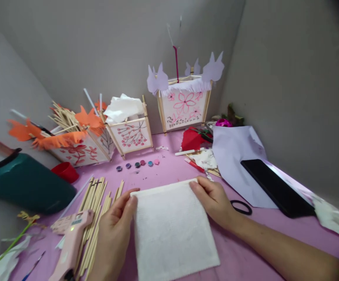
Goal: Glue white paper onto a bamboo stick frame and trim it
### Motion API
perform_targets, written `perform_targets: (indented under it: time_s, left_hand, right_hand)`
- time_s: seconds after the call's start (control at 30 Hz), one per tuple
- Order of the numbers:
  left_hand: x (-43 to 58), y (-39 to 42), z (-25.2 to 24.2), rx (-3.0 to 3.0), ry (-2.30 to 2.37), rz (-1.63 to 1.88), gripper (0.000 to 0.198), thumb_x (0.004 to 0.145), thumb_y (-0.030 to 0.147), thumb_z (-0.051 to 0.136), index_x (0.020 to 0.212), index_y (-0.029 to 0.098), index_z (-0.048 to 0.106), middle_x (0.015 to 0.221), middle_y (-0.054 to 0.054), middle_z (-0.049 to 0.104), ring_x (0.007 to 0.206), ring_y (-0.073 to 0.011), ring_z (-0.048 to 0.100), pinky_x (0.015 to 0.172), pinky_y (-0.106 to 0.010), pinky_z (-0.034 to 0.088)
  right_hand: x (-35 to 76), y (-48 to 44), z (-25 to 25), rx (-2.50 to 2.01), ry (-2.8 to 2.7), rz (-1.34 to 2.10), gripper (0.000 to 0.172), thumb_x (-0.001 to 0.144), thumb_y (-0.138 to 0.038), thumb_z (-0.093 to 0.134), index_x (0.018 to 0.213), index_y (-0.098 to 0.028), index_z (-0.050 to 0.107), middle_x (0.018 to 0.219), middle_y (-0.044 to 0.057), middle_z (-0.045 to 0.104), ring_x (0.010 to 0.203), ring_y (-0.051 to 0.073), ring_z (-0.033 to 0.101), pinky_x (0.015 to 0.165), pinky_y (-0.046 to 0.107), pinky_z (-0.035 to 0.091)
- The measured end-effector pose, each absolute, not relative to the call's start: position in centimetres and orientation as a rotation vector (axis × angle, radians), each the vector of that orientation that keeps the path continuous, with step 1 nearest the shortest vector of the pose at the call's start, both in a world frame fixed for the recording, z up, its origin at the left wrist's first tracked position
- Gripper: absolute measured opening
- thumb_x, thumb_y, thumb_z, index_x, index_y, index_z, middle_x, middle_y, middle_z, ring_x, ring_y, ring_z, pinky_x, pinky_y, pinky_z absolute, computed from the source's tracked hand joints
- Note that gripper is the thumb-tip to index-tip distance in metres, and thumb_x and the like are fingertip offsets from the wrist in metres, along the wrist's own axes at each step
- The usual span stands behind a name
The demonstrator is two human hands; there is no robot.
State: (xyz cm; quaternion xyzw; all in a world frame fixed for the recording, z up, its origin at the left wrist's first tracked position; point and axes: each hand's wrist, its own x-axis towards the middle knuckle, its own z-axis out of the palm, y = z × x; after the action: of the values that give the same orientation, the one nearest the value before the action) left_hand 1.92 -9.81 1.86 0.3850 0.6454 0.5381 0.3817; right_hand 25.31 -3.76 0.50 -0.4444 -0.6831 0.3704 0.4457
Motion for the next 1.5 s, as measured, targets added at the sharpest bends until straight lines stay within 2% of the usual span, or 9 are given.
perform_targets:
  time_s: [0.17,0.37,0.6,0.8,0.93,1.03,1.2,1.33,1.5]
  left_hand:
    - [1.5,-9.6,1.8,1.034,1.688,1.272,0.039,0.076,0.054,0.063,0.088,0.018,0.066,0.077,0.0,0.065,0.077,-0.016,0.057,0.069,-0.021,0.043]
    - [1.7,-9.6,1.8,1.121,1.681,1.172,0.043,0.078,0.057,0.058,0.061,0.019,0.051,0.057,0.004,0.048,0.056,-0.0114,0.042,0.054,-0.02,0.035]
    - [2.0,-9.5,2.1,0.845,1.441,1.205,0.037,0.076,0.054,0.062,0.072,0.017,0.061,0.06,0.0,0.059,0.056,-0.0141,0.052,0.055,-0.023,0.04]
    - [3.6,-9.7,2.5,1.085,1.539,1.042,0.044,0.079,0.059,0.055,0.075,0.016,0.064,0.068,-0.002,0.065,0.063,-0.017,0.057,0.058,-0.024,0.041]
    - [4.1,-9.9,2.5,1.271,1.415,0.751,0.047,0.087,0.056,0.043,0.071,0.016,0.062,0.052,-0.003,0.062,0.058,-0.0186,0.059,0.062,-0.027,0.042]
    - [3.9,-9.8,2.6,1.293,1.435,0.784,0.045,0.088,0.054,0.043,0.07,0.017,0.062,0.042,-0.002,0.058,0.052,-0.0184,0.058,0.061,-0.027,0.043]
    - [2.3,-9.3,2.3,1.07,1.543,1.115,0.039,0.081,0.054,0.054,0.077,0.016,0.061,0.046,0.0,0.059,0.047,-0.015,0.054,0.052,-0.024,0.043]
    - [1.7,-9.2,2.1,0.954,1.503,1.221,0.037,0.079,0.051,0.058,0.084,0.014,0.061,0.049,0.0,0.062,0.043,-0.013,0.053,0.048,-0.023,0.044]
    - [2.2,-9.3,2.3,0.926,1.401,1.171,0.041,0.084,0.049,0.054,0.09,0.01,0.063,0.046,0.0,0.059,0.046,-0.0121,0.055,0.051,-0.022,0.046]
  right_hand:
    - [25.3,-3.8,0.7,-1.05,-1.698,0.951,0.037,0.094,-0.037,0.042,0.062,-0.021,0.03,0.058,-0.005,0.03,0.053,0.01,0.03,0.049,0.025,0.025]
    - [25.4,-3.6,0.9,-1.07,-1.547,1.205,0.04,0.092,-0.042,0.043,0.06,-0.021,0.031,0.059,-0.005,0.027,0.053,0.01,0.028,0.048,0.025,0.023]
    - [25.1,-4.1,1.2,-1.013,-1.448,1.369,0.04,0.09,-0.042,0.045,0.059,-0.021,0.031,0.059,-0.005,0.029,0.054,0.01,0.028,0.049,0.025,0.024]
    - [25.5,-3.2,1.9,-1.126,-1.157,1.123,0.035,0.086,-0.043,0.052,0.062,-0.02,0.04,0.062,-0.003,0.04,0.058,0.012,0.038,0.054,0.025,0.032]
    - [26.5,-1.8,2.0,-1.179,-0.996,1.132,0.031,0.084,-0.045,0.053,0.067,-0.019,0.048,0.066,-0.001,0.052,0.063,0.014,0.048,0.059,0.026,0.038]
    - [26.6,-1.5,1.5,-1.134,-1.018,1.216,0.035,0.085,-0.052,0.051,0.072,-0.019,0.053,0.068,0.0,0.057,0.063,0.015,0.051,0.059,0.026,0.041]
    - [25.7,-2.6,0.7,-1.101,-1.334,1.469,0.05,0.089,-0.061,0.037,0.067,-0.018,0.052,0.055,-0.002,0.052,0.046,0.01,0.044,0.044,0.023,0.031]
    - [25.4,-3.4,0.4,-1.063,-1.549,1.482,0.046,0.091,-0.054,0.041,0.065,-0.018,0.05,0.056,-0.002,0.056,0.043,0.008,0.042,0.042,0.022,0.03]
    - [25.6,-3.4,0.5,-1.184,-1.603,1.346,0.052,0.091,-0.056,0.039,0.054,-0.019,0.045,0.043,-0.003,0.046,0.041,0.009,0.039,0.043,0.024,0.029]
